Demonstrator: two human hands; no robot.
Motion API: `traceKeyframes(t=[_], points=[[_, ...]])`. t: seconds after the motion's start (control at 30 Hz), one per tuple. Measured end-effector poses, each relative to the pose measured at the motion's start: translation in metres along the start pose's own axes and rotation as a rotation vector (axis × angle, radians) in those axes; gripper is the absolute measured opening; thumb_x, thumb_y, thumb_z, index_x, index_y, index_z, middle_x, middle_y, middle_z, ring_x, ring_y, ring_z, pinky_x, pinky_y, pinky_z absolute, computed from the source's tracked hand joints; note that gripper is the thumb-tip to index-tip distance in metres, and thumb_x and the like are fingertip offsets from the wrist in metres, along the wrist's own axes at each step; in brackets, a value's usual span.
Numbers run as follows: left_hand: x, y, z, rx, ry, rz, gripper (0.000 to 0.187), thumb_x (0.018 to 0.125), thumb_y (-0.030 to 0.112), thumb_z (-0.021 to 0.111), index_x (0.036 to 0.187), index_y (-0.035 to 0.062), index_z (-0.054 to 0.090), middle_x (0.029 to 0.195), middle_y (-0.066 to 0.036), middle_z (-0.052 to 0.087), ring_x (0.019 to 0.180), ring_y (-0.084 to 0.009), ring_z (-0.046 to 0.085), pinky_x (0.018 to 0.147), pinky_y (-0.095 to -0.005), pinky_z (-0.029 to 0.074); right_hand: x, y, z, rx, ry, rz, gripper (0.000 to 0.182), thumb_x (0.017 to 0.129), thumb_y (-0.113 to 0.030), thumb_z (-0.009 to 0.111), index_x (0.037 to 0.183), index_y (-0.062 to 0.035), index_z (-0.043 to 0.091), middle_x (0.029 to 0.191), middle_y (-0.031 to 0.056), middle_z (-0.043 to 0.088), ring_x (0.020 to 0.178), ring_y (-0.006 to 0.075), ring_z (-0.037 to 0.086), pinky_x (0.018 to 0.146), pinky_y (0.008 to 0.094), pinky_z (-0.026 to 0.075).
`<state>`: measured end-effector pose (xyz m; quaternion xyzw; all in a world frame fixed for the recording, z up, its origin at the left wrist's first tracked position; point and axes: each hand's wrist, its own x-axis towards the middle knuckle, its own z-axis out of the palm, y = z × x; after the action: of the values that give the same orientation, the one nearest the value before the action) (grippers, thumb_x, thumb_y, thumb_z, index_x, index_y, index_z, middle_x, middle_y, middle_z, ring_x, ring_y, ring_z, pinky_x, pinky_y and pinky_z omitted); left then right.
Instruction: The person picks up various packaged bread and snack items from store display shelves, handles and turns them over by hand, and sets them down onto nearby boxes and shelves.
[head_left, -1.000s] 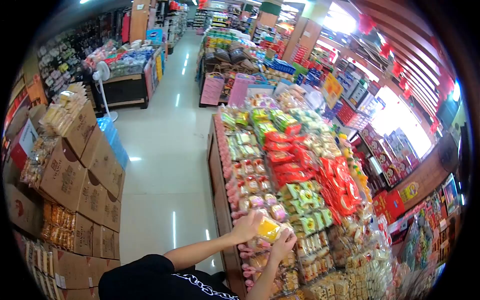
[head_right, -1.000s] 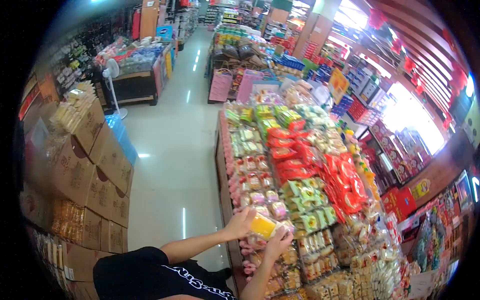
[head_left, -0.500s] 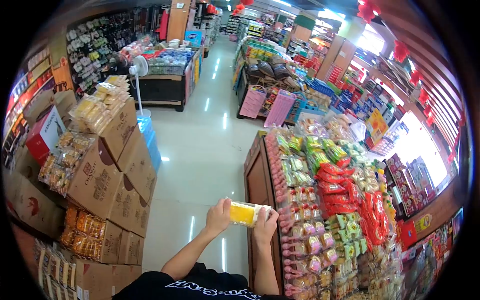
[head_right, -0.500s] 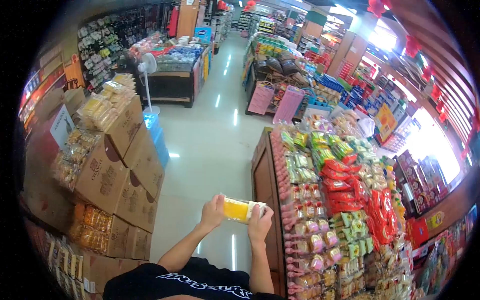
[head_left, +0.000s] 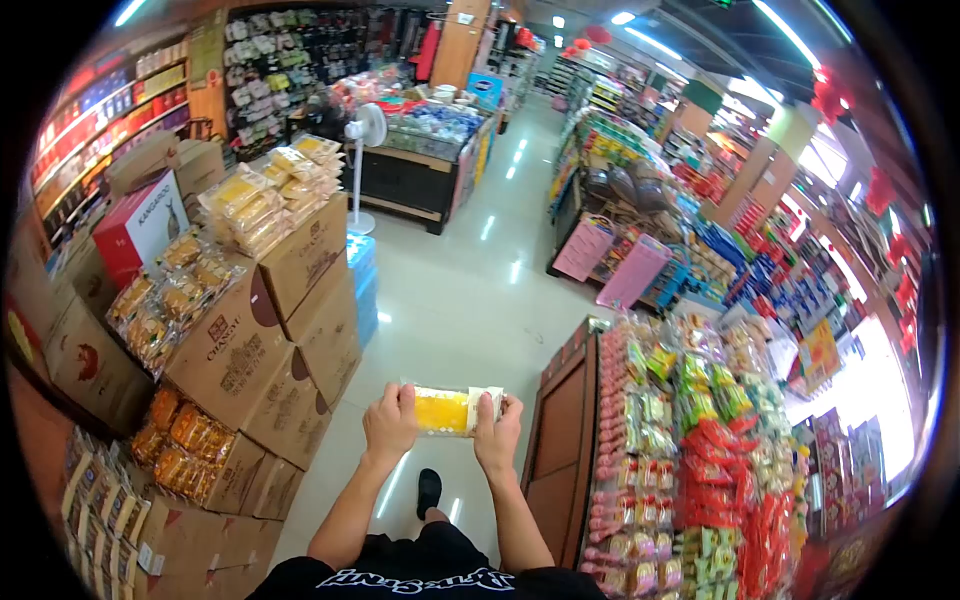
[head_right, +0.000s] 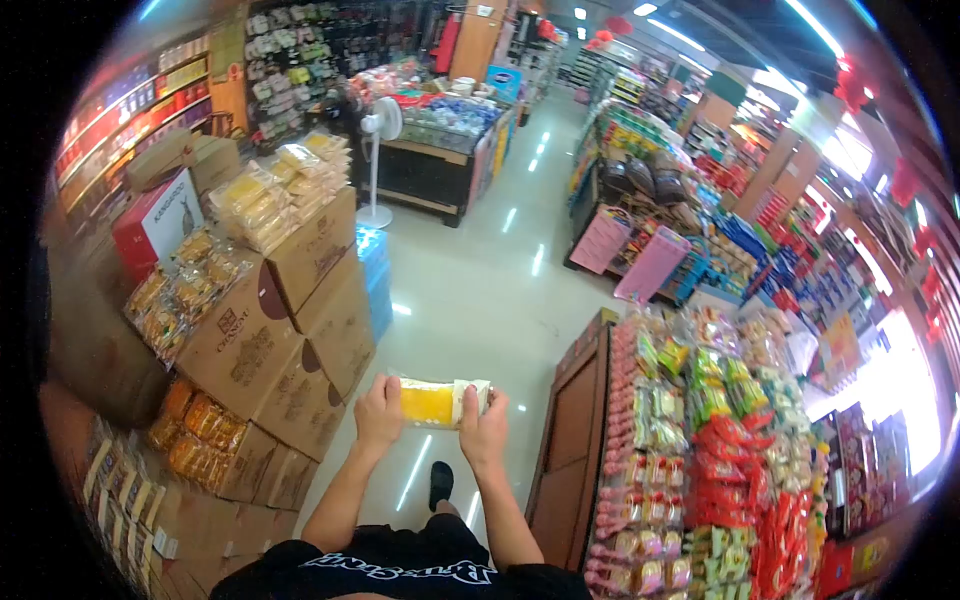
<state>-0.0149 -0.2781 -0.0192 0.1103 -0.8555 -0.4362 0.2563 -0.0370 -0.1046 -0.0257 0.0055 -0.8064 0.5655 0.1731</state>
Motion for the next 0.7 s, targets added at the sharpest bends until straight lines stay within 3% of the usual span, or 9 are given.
traceKeyframes(t=[0.13, 0.23, 0.33, 0.53, 0.7], points=[[0.043, 0.000, 0.008, -0.166, 0.180, -0.060, 0.038, 0.100, 0.033, 0.040, 0.082, 0.0018, 0.052, 0.072, -0.025, 0.059, 0.069, -0.0456, 0.059, 0.061, -0.0513, 0.043, 0.051, 0.002, 0.035, 0.135, -0.056, -0.042, 0.046, 0.096, -0.030, 0.057, 0.117, 0.0086, 0.044, 0.107, 0.0226, 0.060, 0.098, 0.0263, 0.060, 0.084, 0.0357, 0.048], [0.080, -0.003, 0.023, -0.284, 0.299, -0.082, 0.040, 0.100, 0.032, 0.042, 0.078, -0.0001, 0.049, 0.068, -0.023, 0.056, 0.062, -0.0388, 0.056, 0.059, -0.0461, 0.041, 0.096, 0.007, 0.058, 0.232, -0.115, -0.038, 0.042, 0.097, -0.027, 0.057, 0.116, 0.0082, 0.044, 0.107, 0.0190, 0.059, 0.097, 0.0219, 0.058, 0.085, 0.0338, 0.047], [0.115, -0.003, 0.033, -0.278, 0.266, -0.144, 0.042, 0.100, 0.033, 0.043, 0.076, -0.0011, 0.048, 0.064, -0.019, 0.050, 0.059, -0.0280, 0.049, 0.058, -0.0410, 0.040, 0.141, 0.006, 0.076, 0.312, -0.166, -0.065, 0.036, 0.098, -0.026, 0.055, 0.112, 0.0062, 0.045, 0.102, 0.0140, 0.059, 0.094, 0.0172, 0.056, 0.085, 0.0310, 0.046], [0.166, 0.001, 0.049, -0.251, 0.426, -0.125, 0.042, 0.101, 0.034, 0.044, 0.077, -0.0003, 0.044, 0.062, -0.012, 0.040, 0.062, -0.0162, 0.039, 0.058, -0.0368, 0.038, 0.207, 0.010, 0.113, 0.388, -0.260, -0.102, 0.037, 0.098, -0.025, 0.055, 0.113, 0.0070, 0.044, 0.103, 0.0156, 0.059, 0.093, 0.0183, 0.056, 0.085, 0.0316, 0.046], [0.199, -0.009, 0.052, -0.198, 0.539, -0.135, 0.042, 0.101, 0.035, 0.044, 0.077, -0.0002, 0.044, 0.064, -0.009, 0.041, 0.063, -0.0140, 0.039, 0.057, -0.0351, 0.036, 0.241, 0.006, 0.144, 0.451, -0.340, -0.131, 0.038, 0.098, -0.024, 0.055, 0.113, 0.0077, 0.043, 0.104, 0.0169, 0.059, 0.094, 0.0186, 0.057, 0.086, 0.0315, 0.046]])
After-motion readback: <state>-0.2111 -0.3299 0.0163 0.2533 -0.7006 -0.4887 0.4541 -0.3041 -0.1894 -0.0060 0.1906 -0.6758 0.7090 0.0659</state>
